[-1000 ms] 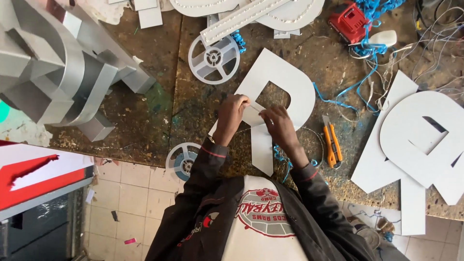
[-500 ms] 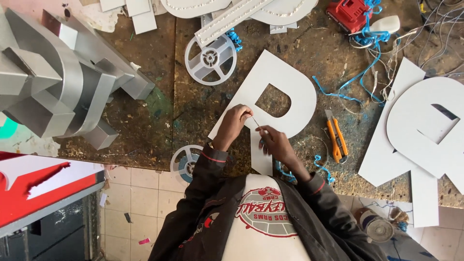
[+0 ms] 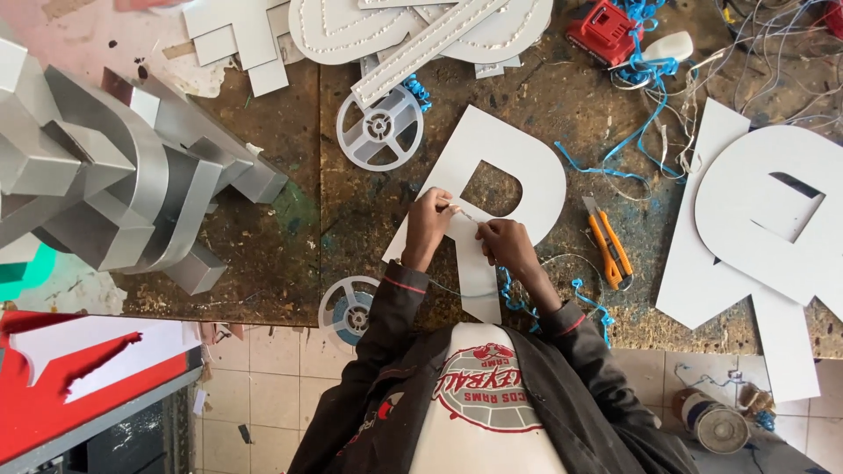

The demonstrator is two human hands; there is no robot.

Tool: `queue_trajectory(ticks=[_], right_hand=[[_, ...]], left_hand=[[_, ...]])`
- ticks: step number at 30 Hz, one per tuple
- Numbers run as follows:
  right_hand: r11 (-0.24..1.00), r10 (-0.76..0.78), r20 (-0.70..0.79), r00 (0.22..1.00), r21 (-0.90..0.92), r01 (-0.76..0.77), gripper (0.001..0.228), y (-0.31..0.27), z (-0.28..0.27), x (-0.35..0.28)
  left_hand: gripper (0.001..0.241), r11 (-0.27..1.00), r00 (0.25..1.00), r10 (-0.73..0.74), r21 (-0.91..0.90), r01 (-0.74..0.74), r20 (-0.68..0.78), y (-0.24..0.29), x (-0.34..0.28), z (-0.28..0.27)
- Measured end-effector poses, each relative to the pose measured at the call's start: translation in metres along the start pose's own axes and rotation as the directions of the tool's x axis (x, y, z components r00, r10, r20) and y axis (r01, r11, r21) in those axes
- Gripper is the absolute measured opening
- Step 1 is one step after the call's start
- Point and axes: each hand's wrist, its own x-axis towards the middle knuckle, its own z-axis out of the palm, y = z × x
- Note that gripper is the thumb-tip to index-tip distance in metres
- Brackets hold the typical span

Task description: Applying adhesive LED light strips to the interior of a large white letter R for a sign.

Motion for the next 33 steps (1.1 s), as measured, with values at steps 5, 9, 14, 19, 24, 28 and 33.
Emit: queue_trajectory(ticks=[5,9,14,19,24,28,33], right_hand=[[1.0,0.026,0.019,0.999,-0.002,-0.026,0.036,-0.014,-0.002,-0.004],[0.999,0.052,0.044,0.998,-0.001,-0.052,0.036,-0.017,-0.003,0.0],[0.998,0.068,0.049,0.996,-0.01,-0.068,0.036,-0.017,-0.004,0.004],[0.997,0.077,0.039,0.996,0.008,-0.078,0.041,-0.007,-0.003,0.01],[0.996,0.089,0.022,0.996,0.014,-0.089,0.04,-0.01,-0.003,0.008],[0.994,0.104,0.007,0.995,0.031,-0.104,0.036,-0.009,-0.002,0.008],[0.995,0.096,-0.009,0.995,0.019,-0.095,0.036,-0.007,0.0,0.009]], left_hand=[[0.009,0.992,0.993,-0.079,-0.109,0.069,-0.092,-0.026,0.004,0.009],[0.01,0.998,0.986,-0.058,-0.038,0.052,-0.158,-0.025,0.003,0.011],[0.012,0.997,0.98,-0.055,0.043,0.065,-0.193,-0.028,0.009,0.022],[0.012,0.995,0.977,-0.058,0.072,0.075,-0.205,-0.028,0.007,0.018],[0.011,0.994,0.974,-0.055,0.078,0.074,-0.22,-0.021,0.004,0.021],[0.008,0.995,0.973,-0.033,0.083,0.054,-0.228,-0.035,0.008,0.027],[0.008,0.994,0.971,-0.034,0.093,0.057,-0.238,-0.024,0.001,0.027]])
